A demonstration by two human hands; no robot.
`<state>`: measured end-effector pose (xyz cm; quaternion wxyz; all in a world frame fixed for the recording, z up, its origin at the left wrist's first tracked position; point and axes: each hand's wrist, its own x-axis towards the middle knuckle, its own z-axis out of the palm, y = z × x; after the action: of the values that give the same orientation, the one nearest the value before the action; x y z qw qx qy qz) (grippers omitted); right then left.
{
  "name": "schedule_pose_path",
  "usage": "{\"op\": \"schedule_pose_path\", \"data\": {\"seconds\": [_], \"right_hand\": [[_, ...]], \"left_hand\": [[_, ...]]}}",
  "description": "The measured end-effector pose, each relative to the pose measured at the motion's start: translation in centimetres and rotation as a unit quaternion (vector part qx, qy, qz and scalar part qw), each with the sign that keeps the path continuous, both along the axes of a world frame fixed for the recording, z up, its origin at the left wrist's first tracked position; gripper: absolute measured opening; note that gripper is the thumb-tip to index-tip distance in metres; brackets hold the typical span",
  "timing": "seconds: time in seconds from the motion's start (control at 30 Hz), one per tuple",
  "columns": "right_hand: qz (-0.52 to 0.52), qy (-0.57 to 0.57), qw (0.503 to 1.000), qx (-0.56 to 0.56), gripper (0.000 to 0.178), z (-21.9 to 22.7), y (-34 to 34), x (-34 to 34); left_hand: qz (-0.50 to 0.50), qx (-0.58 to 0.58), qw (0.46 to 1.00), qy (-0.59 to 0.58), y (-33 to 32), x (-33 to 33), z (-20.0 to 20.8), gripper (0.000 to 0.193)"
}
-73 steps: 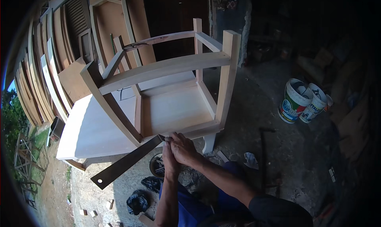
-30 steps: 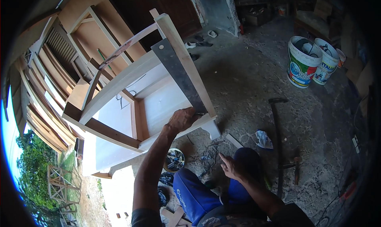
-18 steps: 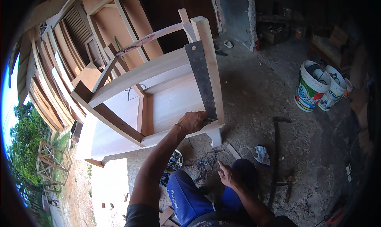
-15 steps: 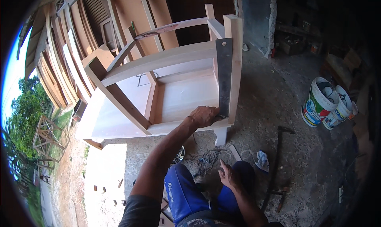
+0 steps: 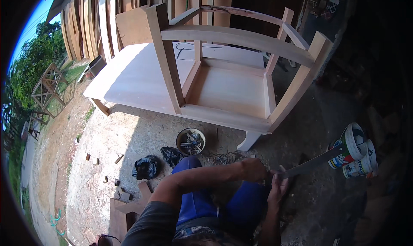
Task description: The person assembles a small wooden cabinet or stool by fitting wooden pieces together and hammering nails to secure the joints. They work on the floor, repositioning the frame and attaching a top panel.
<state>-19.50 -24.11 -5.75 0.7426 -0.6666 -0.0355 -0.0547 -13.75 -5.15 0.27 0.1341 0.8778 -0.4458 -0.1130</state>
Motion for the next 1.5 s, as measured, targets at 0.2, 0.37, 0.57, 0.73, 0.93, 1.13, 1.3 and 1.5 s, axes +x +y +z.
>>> {"op": "schedule_pose_path", "data": {"seconds": [0.2, 0.37, 0.57, 0.73, 0.93, 1.13, 1.3, 1.5], "right_hand": [[-0.252, 0.044, 0.948, 0.188, 0.041, -0.9, -4.7, 0.5], [-0.499, 0.062, 0.863, -0.048, 0.059, -17.3, -24.4, 1.8], [-0.295, 0.194, 0.866, -0.355, 0.066, -24.0, -18.1, -4.8], [-0.071, 0.307, 0.782, -0.537, 0.059, -18.7, -6.6, -4.9], [-0.048, 0.303, 0.768, -0.563, 0.055, -21.7, -3.7, -1.8], [-0.053, 0.31, 0.78, -0.542, 0.052, -23.2, -4.2, -1.4], [-0.082, 0.316, 0.833, -0.446, 0.05, -23.2, -5.4, -0.9], [-0.114, 0.186, 0.965, -0.146, 0.048, -22.8, -7.3, 1.5]], "left_hand": [[0.053, -0.128, 0.985, -0.101, 3.0, -0.2, 2.0, 0.033], [0.279, -0.188, 0.915, -0.221, 11.7, 2.8, 5.6, 0.034], [0.373, -0.107, 0.899, -0.2, 18.0, 5.5, 2.3, 0.057], [0.409, -0.053, 0.867, -0.279, 18.4, 4.9, -0.3, 0.052], [0.418, -0.038, 0.865, -0.275, 18.3, 5.9, -0.4, 0.049], [0.41, -0.055, 0.869, -0.272, 18.2, 5.6, -0.9, 0.047], [0.403, -0.072, 0.876, -0.256, 18.9, 5.2, -0.5, 0.047], [0.318, -0.16, 0.892, -0.279, 18.9, 5.8, -0.6, 0.048]]}}
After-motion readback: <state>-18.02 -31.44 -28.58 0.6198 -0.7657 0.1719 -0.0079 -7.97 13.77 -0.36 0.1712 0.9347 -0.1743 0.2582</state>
